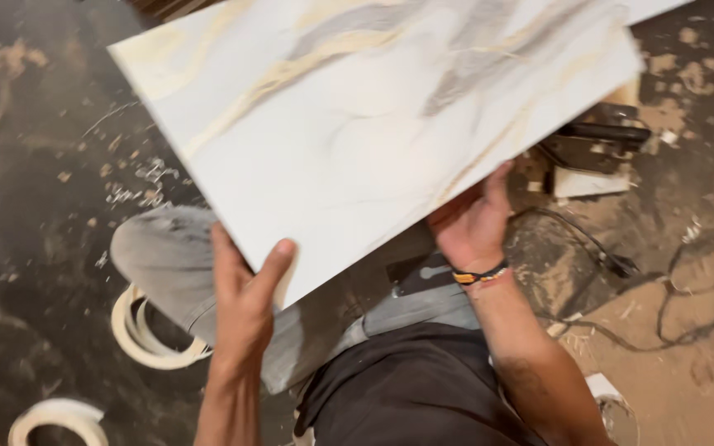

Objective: The person sits on the floor and applies white edge banding tape to the edges of wood boards using a hand-held edge banding machine, pressing the machine along the board edge. They then trim and press the tape ends by hand and set finished boards onto a stack beside them.

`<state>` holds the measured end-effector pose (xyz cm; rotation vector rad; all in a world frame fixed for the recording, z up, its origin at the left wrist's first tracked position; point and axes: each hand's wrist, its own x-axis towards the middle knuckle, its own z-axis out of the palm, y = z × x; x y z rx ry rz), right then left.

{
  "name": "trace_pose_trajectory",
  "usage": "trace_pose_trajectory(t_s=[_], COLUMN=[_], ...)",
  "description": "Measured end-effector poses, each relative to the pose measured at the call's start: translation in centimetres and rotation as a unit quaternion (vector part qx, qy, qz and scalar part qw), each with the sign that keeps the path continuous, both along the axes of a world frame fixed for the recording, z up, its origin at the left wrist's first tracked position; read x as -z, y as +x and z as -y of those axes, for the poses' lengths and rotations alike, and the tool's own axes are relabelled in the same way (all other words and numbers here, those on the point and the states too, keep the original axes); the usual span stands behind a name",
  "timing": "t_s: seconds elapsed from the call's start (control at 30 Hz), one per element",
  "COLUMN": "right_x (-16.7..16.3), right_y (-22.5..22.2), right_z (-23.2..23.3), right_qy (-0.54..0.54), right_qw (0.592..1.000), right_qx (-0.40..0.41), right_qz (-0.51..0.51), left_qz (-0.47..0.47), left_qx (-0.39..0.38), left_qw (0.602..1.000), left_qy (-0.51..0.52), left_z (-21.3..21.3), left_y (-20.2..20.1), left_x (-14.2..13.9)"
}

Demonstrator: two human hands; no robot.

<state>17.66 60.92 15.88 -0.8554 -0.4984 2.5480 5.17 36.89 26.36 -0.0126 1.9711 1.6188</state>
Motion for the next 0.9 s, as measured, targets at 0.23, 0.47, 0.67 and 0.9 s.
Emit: trace_pose_trajectory(t_s=[0.23,0.47,0.67,0.9], right_x=[2.3,3.7,1.2,0.2], right_y=[1.3,1.8,0.5,-1.5], right_z=[-0.5,-0.2,0.4,-4.0], right_qy=[-0.12,-0.089,-0.058,-0.008], right_qw=[0.99,0.993,0.993,0.995], right_qx=[-0.019,-0.023,-0.025,0.073], right_qz=[-0.069,-0.079,-0.102,0.065], left_qz=[0.014,0.0,-0.025,-0.156], left_qx=[-0.021,-0.009,0.064,0.271], left_qw=[1.0,0.999,0.997,0.949], left_qy=[-0.008,-0.038,0.026,-0.048], left_z=[0.2,-2.9,-10.0,-18.9], left_y=[-0.7,-0.8,-0.2,-2.8], left_x=[0.0,0.1,1.9,3.7])
